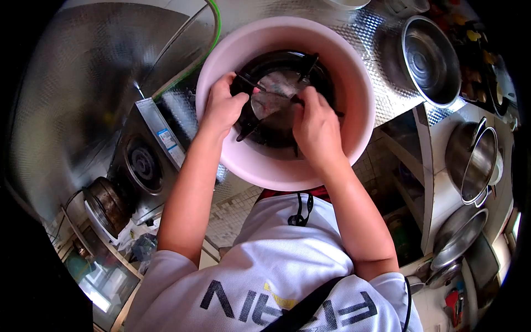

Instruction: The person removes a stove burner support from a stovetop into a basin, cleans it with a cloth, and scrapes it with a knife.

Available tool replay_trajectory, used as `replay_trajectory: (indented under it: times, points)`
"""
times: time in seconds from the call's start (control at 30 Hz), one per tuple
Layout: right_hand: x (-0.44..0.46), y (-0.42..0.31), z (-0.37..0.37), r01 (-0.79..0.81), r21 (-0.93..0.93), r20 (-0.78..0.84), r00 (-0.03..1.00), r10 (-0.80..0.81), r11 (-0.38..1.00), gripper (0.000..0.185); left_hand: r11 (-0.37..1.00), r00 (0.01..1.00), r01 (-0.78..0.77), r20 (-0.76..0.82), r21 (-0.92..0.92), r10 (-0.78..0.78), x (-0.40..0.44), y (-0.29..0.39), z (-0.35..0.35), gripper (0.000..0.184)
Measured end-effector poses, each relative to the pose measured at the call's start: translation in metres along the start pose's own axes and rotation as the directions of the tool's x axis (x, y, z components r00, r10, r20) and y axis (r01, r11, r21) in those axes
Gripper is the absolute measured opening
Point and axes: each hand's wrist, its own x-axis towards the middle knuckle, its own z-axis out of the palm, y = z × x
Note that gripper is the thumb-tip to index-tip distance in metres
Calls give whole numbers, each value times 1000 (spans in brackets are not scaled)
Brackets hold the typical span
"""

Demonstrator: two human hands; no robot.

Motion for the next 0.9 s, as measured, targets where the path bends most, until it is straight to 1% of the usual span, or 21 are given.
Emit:
replay_trajectory:
  times: [0.03, 0.13, 0.17, 0.23, 0.27, 0.3, 0.37, 0.4, 0.47, 0.57, 0.67, 0.73, 0.77, 0.83, 0.9]
  points:
    - [0, -4, -3, -33, -12, 14, 999, 33, 999, 16, 1000, 1000, -10, 3, -6, 10, -1, 1, 1, 26]
    - [-2, 4, 0, 47, 56, 151, 987, -55, 997, 17, 1000, 1000, -24, -9, 17, 24, -2, 3, 3, 23]
    - [-2, 4, -1, 53, 27, 101, 993, -56, 998, 17, 999, 999, -25, -20, 30, 26, -2, 3, 3, 22]
    - [-1, 2, -1, 64, -28, 2, 998, -64, 998, 16, 988, 998, -58, -19, 146, 61, -1, 0, 1, 26]
    - [-2, 2, 0, 63, -18, 10, 998, -62, 998, 16, 976, 997, -72, -17, 206, 77, -2, -2, 0, 28]
    - [-3, 3, 1, 61, -10, 15, 998, -60, 998, 16, 930, 991, -99, -51, 353, 125, -2, 0, 0, 23]
    - [-3, 4, 0, 54, -2, 13, 998, -54, 999, 15, 777, 969, -126, -91, 617, 229, -2, 4, 6, 14]
    - [-3, 4, 0, 51, -1, 8, 999, -51, 999, 15, 782, 961, -116, -129, 613, 244, -1, 3, 9, 13]
    - [-3, 3, 1, 42, 6, 4, 999, -42, 999, 15, 789, 940, -97, -205, 607, 273, 1, 0, 15, 17]
    - [-4, 3, 2, 37, 14, -2, 999, -37, 999, 16, 706, 896, -109, -238, 700, 374, -2, 5, 24, 33]
    - [-4, 5, 4, 44, 4, -16, 999, -44, 999, 17, 617, 878, -137, -193, 775, 438, -6, 15, 28, 32]
    - [-3, 2, 1, 20, -7, -25, 999, -20, 1000, 18, 601, 863, -181, -167, 779, 476, -7, 13, 26, 30]
    - [-4, 3, 2, 54, 21, -4, 999, -54, 998, 17, 592, 856, -202, -154, 780, 494, -8, 11, 25, 29]
    - [-6, 7, 3, 118, 78, 39, 992, -121, 990, 16, 627, 863, -227, -145, 745, 485, -9, 11, 24, 29]
    - [-6, 4, 2, 70, 70, 0, 998, -70, 995, 15, 635, 863, -248, -131, 731, 488, -9, 10, 24, 29]
